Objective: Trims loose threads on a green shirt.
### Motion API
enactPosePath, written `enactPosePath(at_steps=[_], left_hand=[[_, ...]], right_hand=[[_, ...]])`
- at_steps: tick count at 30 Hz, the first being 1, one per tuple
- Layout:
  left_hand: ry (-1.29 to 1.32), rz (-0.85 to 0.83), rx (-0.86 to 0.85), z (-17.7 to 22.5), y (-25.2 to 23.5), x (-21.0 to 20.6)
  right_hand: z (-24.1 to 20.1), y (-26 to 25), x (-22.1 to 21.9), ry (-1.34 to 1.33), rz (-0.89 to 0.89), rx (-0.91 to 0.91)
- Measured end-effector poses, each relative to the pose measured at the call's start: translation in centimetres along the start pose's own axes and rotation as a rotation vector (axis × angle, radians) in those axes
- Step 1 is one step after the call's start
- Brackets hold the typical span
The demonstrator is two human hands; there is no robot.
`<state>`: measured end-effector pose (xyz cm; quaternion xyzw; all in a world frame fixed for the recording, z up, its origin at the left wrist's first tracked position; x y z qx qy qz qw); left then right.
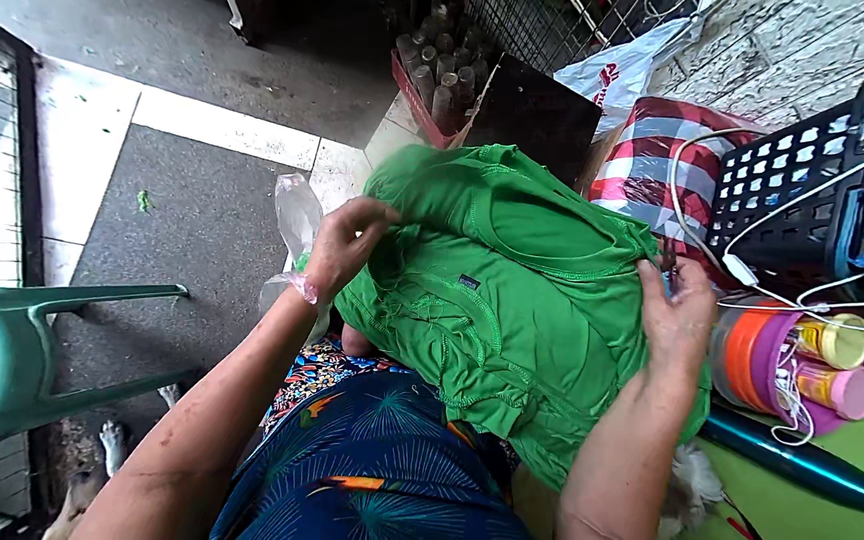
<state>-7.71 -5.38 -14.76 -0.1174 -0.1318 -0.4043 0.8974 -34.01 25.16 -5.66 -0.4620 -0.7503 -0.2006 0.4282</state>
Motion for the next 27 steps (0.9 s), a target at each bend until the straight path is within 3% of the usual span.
enactPosePath(at_steps=[4,8,10,13,17,21,27], left_hand=[[0.043,0.065,0.148,-1.4,3.5,1.3],[0.080,0.016,0.182,-1.4,4.8,-0.9],[0.005,-0.025,0.101,-0.3,4.6,-2.8],[-0.140,-0.063,0.011,0.5,3.3,-5.8],[-0.105,-0.101,0.108,-0.3,2.4,-6.6],[0.173,-0.126,0.346,-2.2,3.4,-5.3],[0.344,-0.062,0.344,-2.6,4.7,-5.7]], right_hand=[[-1.1,1.2,2.6,-0.118,0.120,0.076],[-4.9,2.9,4.5,-0.114,0.315,0.174],[-8.1,3.9,3.0,-0.172,0.207,0.265],[-13.5,5.3,-2.9,-0.206,-0.161,0.376],[-15.5,6.5,-12.1,-0.201,-0.522,0.347],[-13.5,6.5,-14.9,-0.035,-0.635,0.265],[-14.9,6.8,-14.9,0.241,-0.673,0.338]])
Point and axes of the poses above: each hand's wrist, its own y-axis away from the middle knuckle, its own x-axis out of the back of the hand, z = x × y, the point moved 6 cm from there along -y, towards the middle knuckle, and after that the axes turned 4 degrees about x, right-handed, at the moved point
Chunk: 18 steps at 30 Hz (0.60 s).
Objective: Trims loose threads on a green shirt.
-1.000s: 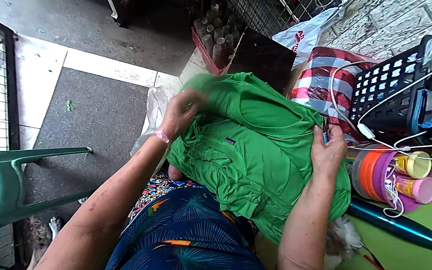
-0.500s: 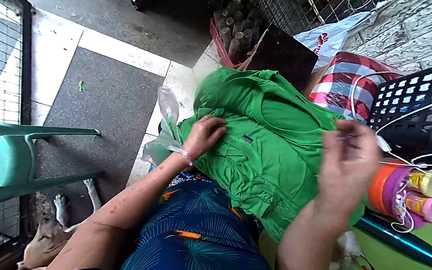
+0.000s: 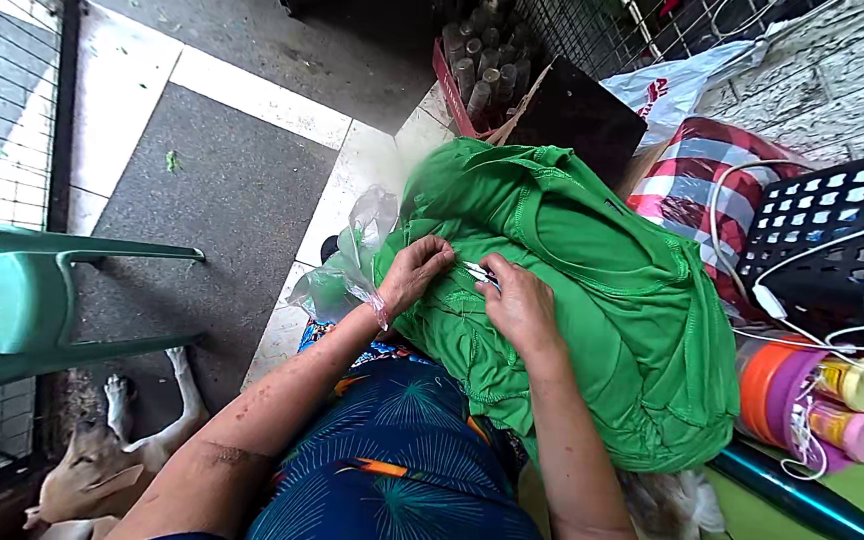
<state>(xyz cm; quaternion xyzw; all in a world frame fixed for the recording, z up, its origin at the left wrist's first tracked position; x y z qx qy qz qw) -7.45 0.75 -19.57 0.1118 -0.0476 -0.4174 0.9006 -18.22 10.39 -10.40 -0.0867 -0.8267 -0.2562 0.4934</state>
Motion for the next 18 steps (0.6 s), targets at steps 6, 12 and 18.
enactPosePath(at_steps=[6,12,18], left_hand=[[-0.057,0.013,-0.063,0.2,1.3,0.1],[-0.023,0.028,-0.042,-0.3,0.5,0.0],[-0.078,0.055,-0.084,-0.6,0.4,0.1]], right_hand=[[-0.9,-1.1,-1.0,0.127,-0.081,0.020],[-1.0,-1.4,-1.4,0.149,-0.052,0.065],[-1.1,-1.5,-2.0,0.196,-0.028,0.110]])
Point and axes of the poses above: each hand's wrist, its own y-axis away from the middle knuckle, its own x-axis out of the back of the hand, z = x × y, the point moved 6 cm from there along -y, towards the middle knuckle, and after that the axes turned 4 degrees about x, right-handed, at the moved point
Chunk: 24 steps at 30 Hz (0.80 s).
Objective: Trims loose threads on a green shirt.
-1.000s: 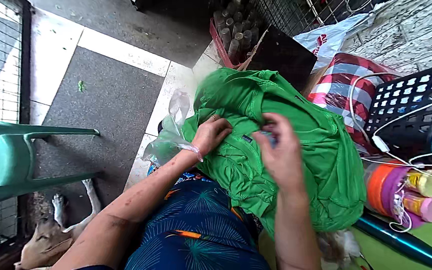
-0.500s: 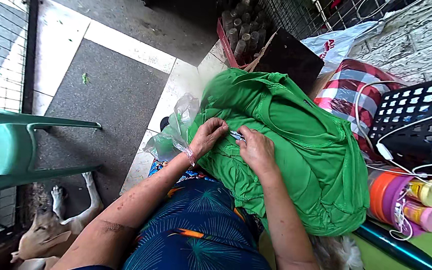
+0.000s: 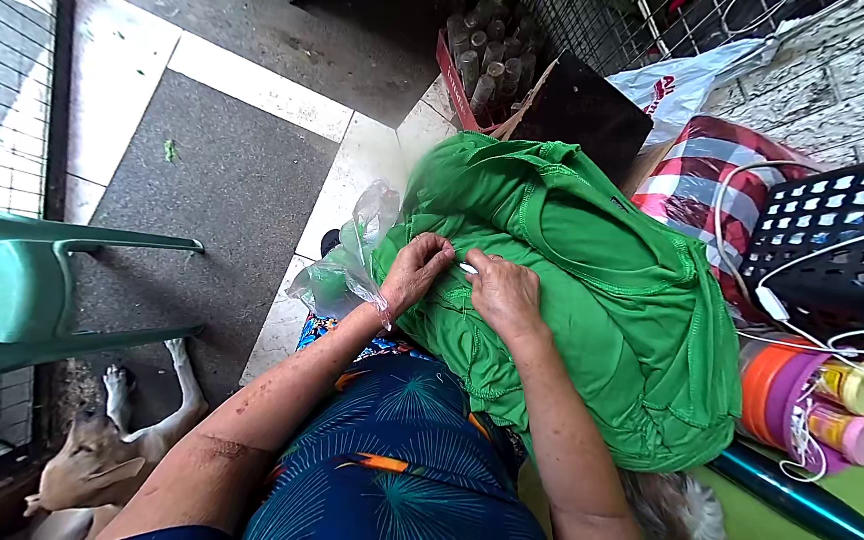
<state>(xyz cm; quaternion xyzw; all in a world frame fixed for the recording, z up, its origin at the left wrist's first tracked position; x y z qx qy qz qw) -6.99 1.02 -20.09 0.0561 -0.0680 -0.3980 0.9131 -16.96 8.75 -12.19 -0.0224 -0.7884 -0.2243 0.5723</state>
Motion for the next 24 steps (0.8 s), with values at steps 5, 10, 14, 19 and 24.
enactPosePath(at_steps=[5,10,14,19,24], left_hand=[[-0.206,0.070,-0.141,1.0,1.2,0.6],[-0.309,0.062,-0.254,1.6,1.4,0.0],[-0.433,0.070,-0.254,2.6,1.6,-1.0],[-0.529,0.124,-0.420,2.4,2.0,-1.6],[-0.478,0.082,-0.295,2.1,2.2,-0.3]], right_hand=[[1.6,0.9,0.9,-0.261,0.074,-0.115],[2.7,1.4,1.0,-0.408,0.188,-0.162],[2.4,1.3,1.0,-0.354,0.194,-0.164],[2.2,1.4,1.0,-0.344,0.212,-0.152],[2.5,1.8,1.2,-0.382,0.191,-0.095]])
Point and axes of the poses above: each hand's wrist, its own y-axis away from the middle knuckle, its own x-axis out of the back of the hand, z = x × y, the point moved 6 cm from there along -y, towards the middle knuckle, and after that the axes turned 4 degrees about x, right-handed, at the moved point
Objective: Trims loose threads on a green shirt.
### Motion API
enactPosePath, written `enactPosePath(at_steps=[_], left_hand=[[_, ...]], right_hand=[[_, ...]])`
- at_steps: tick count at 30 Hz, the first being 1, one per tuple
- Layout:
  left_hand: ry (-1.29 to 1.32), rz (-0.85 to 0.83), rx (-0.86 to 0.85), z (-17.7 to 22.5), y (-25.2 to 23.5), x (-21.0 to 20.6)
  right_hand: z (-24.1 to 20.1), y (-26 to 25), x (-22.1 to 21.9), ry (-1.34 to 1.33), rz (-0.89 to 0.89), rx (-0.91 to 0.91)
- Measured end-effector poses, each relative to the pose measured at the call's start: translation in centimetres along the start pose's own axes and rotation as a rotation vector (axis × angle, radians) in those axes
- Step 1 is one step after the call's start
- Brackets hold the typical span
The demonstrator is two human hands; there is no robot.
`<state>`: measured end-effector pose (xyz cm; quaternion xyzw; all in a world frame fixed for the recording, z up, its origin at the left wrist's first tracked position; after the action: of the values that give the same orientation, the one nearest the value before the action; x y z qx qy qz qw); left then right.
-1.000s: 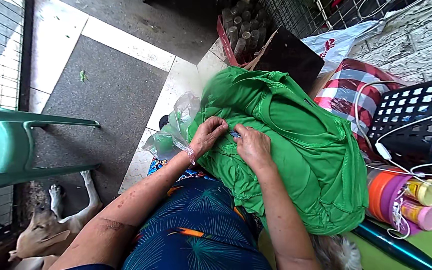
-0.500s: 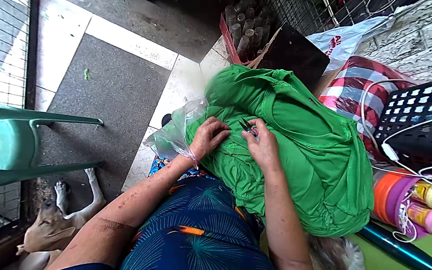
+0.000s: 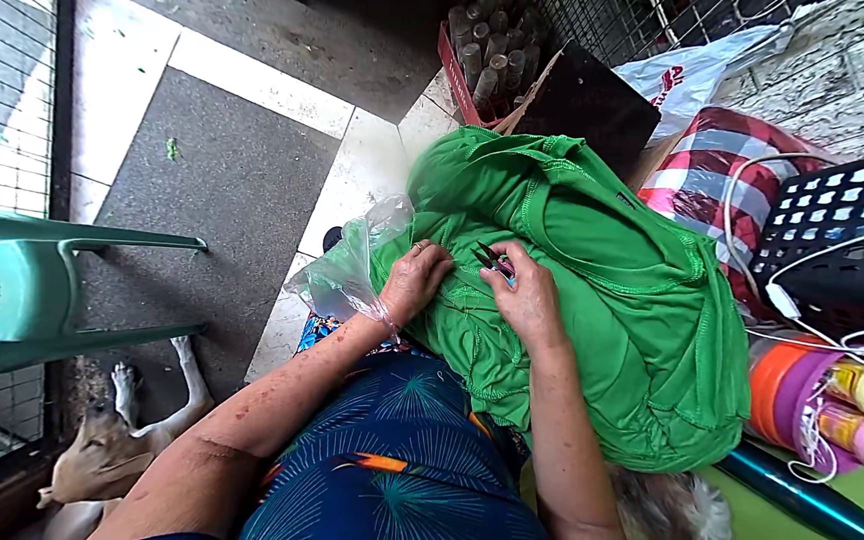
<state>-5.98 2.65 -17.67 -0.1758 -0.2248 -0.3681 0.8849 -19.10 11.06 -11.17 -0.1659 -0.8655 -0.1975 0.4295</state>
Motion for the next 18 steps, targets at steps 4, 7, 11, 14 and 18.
enactPosePath(at_steps=[4,7,11,14,18], left_hand=[[0.044,0.024,0.030,-1.0,-0.4,-0.1],[0.052,-0.030,0.018,-0.2,-0.3,0.1],[0.025,-0.033,0.080,0.9,-0.4,-0.2],[-0.070,-0.089,0.191,1.8,-0.9,-0.9],[-0.116,-0.137,0.221,2.8,-1.2,-1.1]], right_hand=[[-0.5,0.1,-0.1,0.084,-0.090,0.072],[-0.7,0.0,0.1,0.102,-0.106,0.032],[-0.1,0.0,0.2,0.023,-0.010,-0.007],[0.1,0.0,0.2,0.010,0.001,-0.031],[0.2,0.0,0.2,-0.005,0.007,-0.053]])
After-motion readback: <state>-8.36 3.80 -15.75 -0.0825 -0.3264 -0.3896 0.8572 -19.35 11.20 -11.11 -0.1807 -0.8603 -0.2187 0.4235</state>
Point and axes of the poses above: each hand's wrist, its own y-axis away from the middle knuckle, its own x-axis out of the back of the hand, z = x × y, the point moved 6 cm from there along -y, towards the middle knuckle, and after that the axes turned 4 degrees about x, right-handed, at the moved point
